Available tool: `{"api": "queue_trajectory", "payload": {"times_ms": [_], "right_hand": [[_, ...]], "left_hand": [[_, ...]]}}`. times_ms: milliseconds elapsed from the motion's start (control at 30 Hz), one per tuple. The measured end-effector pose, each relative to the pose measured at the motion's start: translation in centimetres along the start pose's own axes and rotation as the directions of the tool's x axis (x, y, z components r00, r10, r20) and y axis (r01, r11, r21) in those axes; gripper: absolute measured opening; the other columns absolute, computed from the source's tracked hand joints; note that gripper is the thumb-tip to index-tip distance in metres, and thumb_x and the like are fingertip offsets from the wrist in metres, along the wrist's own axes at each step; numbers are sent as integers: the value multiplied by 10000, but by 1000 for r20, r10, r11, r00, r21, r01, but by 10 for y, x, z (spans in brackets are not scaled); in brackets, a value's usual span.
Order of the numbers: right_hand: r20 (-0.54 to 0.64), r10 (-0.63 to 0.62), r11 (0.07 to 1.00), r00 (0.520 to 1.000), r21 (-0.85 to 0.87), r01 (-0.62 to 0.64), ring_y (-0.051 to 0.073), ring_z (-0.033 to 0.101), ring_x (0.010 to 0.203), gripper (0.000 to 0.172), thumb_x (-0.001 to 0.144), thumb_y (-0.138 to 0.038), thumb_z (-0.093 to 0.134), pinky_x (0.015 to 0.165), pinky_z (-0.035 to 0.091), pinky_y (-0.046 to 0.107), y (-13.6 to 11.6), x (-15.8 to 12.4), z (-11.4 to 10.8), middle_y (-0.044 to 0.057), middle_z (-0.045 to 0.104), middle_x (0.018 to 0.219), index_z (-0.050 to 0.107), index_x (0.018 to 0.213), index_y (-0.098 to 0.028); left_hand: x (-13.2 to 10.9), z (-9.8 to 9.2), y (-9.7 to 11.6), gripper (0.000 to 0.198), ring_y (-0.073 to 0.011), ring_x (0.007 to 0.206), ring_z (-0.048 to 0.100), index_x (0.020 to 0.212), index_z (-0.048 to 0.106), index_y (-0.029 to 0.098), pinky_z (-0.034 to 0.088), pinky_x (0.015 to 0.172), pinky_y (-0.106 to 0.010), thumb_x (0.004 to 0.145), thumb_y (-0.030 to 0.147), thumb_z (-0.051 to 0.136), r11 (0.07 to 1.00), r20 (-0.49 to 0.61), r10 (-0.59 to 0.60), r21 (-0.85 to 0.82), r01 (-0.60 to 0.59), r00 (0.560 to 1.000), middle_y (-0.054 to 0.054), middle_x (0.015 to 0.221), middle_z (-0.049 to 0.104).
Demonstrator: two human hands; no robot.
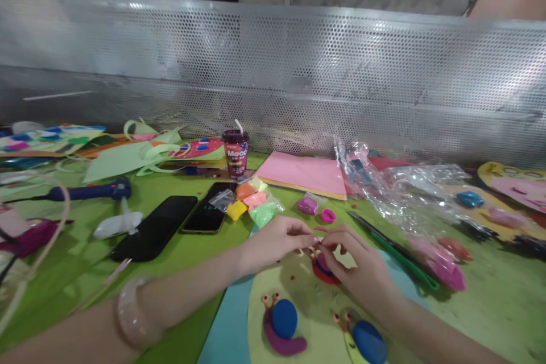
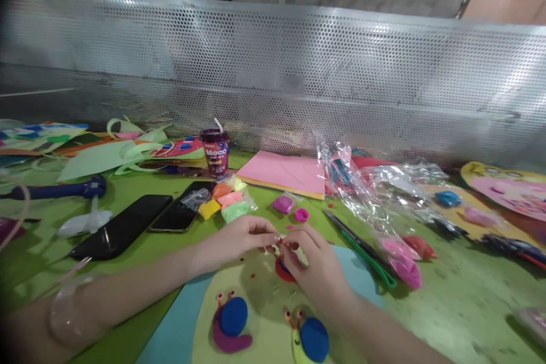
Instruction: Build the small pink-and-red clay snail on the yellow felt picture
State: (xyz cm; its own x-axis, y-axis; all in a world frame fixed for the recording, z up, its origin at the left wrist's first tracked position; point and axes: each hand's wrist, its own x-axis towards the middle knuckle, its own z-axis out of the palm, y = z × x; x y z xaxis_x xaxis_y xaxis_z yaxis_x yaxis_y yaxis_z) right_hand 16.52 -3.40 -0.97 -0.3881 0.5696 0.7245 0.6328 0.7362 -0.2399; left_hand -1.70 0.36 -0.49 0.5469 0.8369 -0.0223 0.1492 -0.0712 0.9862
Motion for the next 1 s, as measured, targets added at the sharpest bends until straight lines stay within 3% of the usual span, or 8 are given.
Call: {"api": "queue_trajectory", "payload": {"times_ms": [433,700,833,1000], "right_hand": [[-12,-19,997,1000,71,20,135,590,728,80,847,-137,502,625,506,247,-11,3,-5,25,594,787,525,831,-211],[194,-134,967,972,241,85,124,594,807,115,833,-100,540,703,515,218,-49,2,-14,40,591,871,578,853,-206],[208,-190,952,959,277,129,119,574,760,105,864,-155,520,671,497,227,-63,-6,-6,33,596,866,613,849,-203],[280,-170,965,945,241,102,124,579,782,84,840,-160,574,705,489,239,-67,-7,-2,23,612,895,634,812,-212]], "left_hand": [[2,-3,-5,307,-151,718,559,838,652,138,411,654,-256,745,428,617,999,22,12,39,-13,1000,-56,802,637],[0,0,0,284,-135,694,583,805,648,123,425,602,-231,724,395,654,998,3,-21,-58,22,1000,-64,818,668],[-2,0,3,210,-131,713,596,824,661,117,434,641,-235,756,314,631,999,16,1,-48,0,1000,-72,840,685],[-1,-2,-1,215,-137,729,602,847,670,124,437,648,-239,765,318,627,998,32,53,-31,-52,998,-81,862,690]]}}
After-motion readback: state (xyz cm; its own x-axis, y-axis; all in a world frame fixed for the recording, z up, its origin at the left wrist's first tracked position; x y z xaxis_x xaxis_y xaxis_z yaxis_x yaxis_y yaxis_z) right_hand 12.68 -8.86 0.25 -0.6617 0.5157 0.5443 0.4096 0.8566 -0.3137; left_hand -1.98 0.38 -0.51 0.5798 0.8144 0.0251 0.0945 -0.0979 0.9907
